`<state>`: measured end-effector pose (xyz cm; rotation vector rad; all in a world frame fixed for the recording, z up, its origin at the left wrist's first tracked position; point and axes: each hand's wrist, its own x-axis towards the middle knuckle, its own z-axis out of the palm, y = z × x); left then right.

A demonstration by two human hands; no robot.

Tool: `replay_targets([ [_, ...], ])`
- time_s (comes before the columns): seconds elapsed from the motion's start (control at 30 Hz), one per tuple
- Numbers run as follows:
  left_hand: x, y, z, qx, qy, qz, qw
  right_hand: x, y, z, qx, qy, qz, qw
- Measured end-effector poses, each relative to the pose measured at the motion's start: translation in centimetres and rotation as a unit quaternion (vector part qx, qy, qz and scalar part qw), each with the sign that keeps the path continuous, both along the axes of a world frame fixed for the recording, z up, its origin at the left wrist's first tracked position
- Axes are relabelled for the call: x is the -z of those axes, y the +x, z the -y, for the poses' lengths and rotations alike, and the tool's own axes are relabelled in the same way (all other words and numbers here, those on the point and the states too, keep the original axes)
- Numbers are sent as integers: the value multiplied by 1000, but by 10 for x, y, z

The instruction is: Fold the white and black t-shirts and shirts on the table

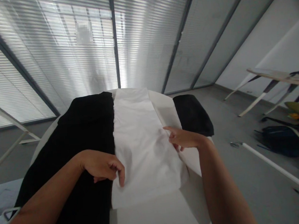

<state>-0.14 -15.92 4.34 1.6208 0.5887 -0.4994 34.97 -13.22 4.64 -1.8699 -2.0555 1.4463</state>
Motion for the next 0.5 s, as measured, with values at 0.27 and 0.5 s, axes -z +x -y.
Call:
replay_targets([
  [0.27,0,0,1,-6,-4,9,1000,-1,3,2,-89,63,-79,991],
  [0.5,-2,-2,2,6,-1,12,1000,-2,-2,9,-45,-67,-44,996],
])
